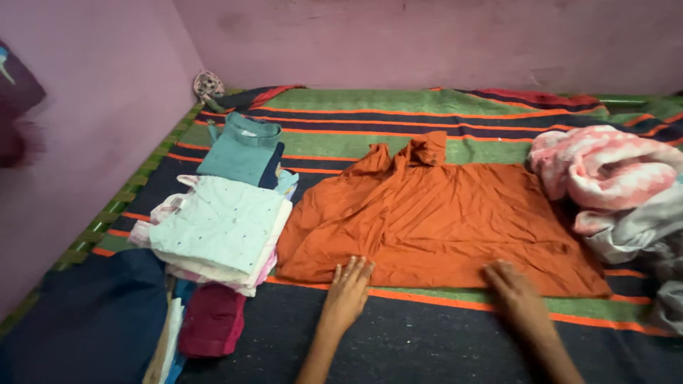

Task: The person folds an orange shirt by hand on a bed, smoothing the fabric and folding the sleeves and body into a rectangle.

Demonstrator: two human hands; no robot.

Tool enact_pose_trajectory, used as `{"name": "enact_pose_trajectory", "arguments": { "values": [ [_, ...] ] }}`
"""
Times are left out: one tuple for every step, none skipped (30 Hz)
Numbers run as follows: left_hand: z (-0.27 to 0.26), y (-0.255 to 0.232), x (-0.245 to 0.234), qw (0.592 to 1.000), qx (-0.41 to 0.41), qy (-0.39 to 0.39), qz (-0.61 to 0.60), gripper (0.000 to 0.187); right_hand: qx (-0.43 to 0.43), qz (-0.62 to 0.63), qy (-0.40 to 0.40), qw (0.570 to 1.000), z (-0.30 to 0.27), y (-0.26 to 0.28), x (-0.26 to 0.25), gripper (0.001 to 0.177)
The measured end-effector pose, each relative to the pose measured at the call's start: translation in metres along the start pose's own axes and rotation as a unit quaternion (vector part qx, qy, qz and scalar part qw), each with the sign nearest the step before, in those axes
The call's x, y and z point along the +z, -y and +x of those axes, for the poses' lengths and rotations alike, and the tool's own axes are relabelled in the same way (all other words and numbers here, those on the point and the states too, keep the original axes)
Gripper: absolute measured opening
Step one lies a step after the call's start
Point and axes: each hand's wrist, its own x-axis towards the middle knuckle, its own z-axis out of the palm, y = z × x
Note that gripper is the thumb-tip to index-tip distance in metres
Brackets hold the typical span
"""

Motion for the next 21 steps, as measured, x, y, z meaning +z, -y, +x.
{"name": "enact_pose_trajectory", "arguments": {
  "values": [
    [0.0,0.005,0.005,1.0,-0.005,0.007,-0.014,0.067,0.002,-0.002,-0.002,1.0,-0.01,-0.023,-0.004,0.053],
    [0.0,0.013,0.008,1.0,-0.002,0.007,-0.013,0.067,0.05,-0.052,0.025,0.997,-0.019,-0.044,-0.005,0.057],
    [0.0,0.022,0.012,1.0,-0.002,0.02,0.013,0.069,0.099,-0.105,0.055,0.988,-0.031,-0.063,-0.006,0.061],
    [0.0,0.033,0.013,0.999,-0.001,0.032,0.04,0.073,0.102,-0.109,0.055,0.987,-0.041,-0.079,-0.005,0.061],
    [-0.001,0.045,0.012,0.999,0.003,0.024,0.041,0.074,0.12,-0.127,0.067,0.982,-0.048,-0.095,-0.006,0.065],
    [-0.002,0.056,0.01,0.999,0.006,0.016,0.043,0.076,0.137,-0.145,0.078,0.977,-0.053,-0.109,-0.007,0.068],
    [-0.004,0.064,0.005,0.999,0.008,0.015,0.039,0.076,0.138,-0.15,0.079,0.976,-0.057,-0.117,-0.009,0.068],
    [-0.004,0.072,-0.001,0.996,0.004,0.068,0.063,0.081,0.13,-0.177,0.095,0.971,-0.059,-0.123,-0.012,0.067],
    [-0.003,0.079,-0.007,0.989,-0.002,0.119,0.088,0.087,0.12,-0.203,0.11,0.966,-0.058,-0.129,-0.014,0.066],
    [-0.001,0.082,-0.012,0.989,-0.002,0.116,0.086,0.087,0.119,-0.206,0.109,0.965,-0.061,-0.137,-0.02,0.066],
    [-0.001,0.087,-0.019,0.986,0.019,0.123,0.107,0.086,0.108,-0.218,0.134,0.961,-0.066,-0.142,-0.025,0.072],
    [-0.001,0.088,-0.023,0.982,0.04,0.13,0.128,0.085,0.097,-0.231,0.158,0.955,-0.069,-0.145,-0.027,0.078],
    [0.0,0.087,-0.025,0.982,0.039,0.129,0.132,0.085,0.096,-0.229,0.155,0.956,-0.069,-0.15,-0.03,0.078],
    [-0.001,0.082,-0.025,0.974,0.055,0.151,0.159,0.085,0.067,-0.243,0.148,0.956,-0.072,-0.159,-0.036,0.075],
    [-0.003,0.077,-0.024,0.964,0.07,0.174,0.187,0.085,0.038,-0.257,0.142,0.955,-0.072,-0.163,-0.037,0.073],
    [-0.007,0.07,-0.023,0.964,0.067,0.174,0.19,0.085,0.097,-0.256,0.18,0.945,-0.077,-0.169,-0.041,0.077],
    [-0.017,0.061,-0.022,0.963,0.077,0.191,0.173,0.08,0.157,-0.253,0.219,0.929,-0.086,-0.175,-0.045,0.081],
    [-0.025,0.051,-0.019,0.962,0.087,0.208,0.156,0.076,0.156,-0.249,0.219,0.93,-0.087,-0.18,-0.047,0.081],
    [-0.032,0.039,-0.014,0.961,0.085,0.209,0.158,0.076,0.134,-0.228,0.198,0.944,-0.089,-0.191,-0.057,0.08],
    [-0.04,0.027,-0.008,0.96,0.095,0.218,0.147,0.077,0.113,-0.207,0.176,0.956,-0.091,-0.196,-0.06,0.079],
    [-0.047,0.019,-0.006,0.959,0.106,0.227,0.135,0.077,0.111,-0.207,0.176,0.956,-0.094,-0.196,-0.059,0.079]
  ]
}}
